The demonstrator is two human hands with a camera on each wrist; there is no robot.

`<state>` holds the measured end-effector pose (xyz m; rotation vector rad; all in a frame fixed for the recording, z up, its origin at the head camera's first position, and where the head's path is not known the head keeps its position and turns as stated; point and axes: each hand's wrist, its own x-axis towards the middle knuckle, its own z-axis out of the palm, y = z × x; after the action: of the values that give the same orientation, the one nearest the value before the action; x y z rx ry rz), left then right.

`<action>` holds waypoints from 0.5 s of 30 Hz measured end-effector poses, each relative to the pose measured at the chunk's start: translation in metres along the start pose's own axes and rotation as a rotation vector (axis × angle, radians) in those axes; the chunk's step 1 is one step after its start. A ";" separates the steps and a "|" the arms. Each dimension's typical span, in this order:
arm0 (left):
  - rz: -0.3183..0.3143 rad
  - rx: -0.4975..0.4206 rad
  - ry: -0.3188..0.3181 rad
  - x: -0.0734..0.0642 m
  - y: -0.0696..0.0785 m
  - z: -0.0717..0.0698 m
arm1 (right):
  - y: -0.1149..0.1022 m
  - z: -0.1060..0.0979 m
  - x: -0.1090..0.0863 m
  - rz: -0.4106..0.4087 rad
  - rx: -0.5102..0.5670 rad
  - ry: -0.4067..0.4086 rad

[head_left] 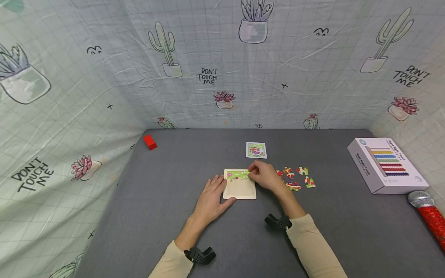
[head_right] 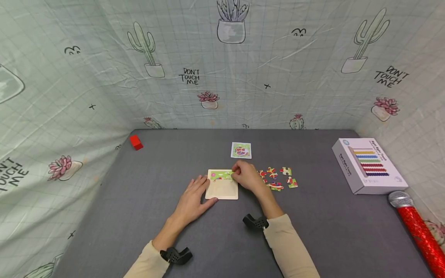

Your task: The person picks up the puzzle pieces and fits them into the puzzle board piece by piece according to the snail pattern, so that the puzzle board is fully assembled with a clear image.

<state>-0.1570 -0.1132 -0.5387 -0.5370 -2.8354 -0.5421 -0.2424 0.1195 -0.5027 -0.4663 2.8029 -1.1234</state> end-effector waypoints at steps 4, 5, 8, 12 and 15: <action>-0.001 0.004 -0.001 0.000 0.001 0.000 | 0.000 0.001 0.000 -0.010 -0.049 -0.003; 0.000 0.004 0.000 0.000 0.001 -0.001 | 0.000 0.001 0.000 -0.009 -0.053 -0.003; 0.000 0.000 0.002 0.000 0.001 -0.001 | 0.001 0.002 0.000 -0.009 -0.063 -0.002; -0.001 -0.005 0.001 0.000 0.001 -0.001 | 0.002 0.003 0.001 -0.021 -0.050 -0.005; 0.002 -0.006 0.004 0.000 0.001 -0.001 | 0.002 0.002 0.001 -0.021 -0.025 -0.021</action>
<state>-0.1569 -0.1126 -0.5379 -0.5391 -2.8299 -0.5510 -0.2431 0.1198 -0.5056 -0.5073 2.8040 -1.0822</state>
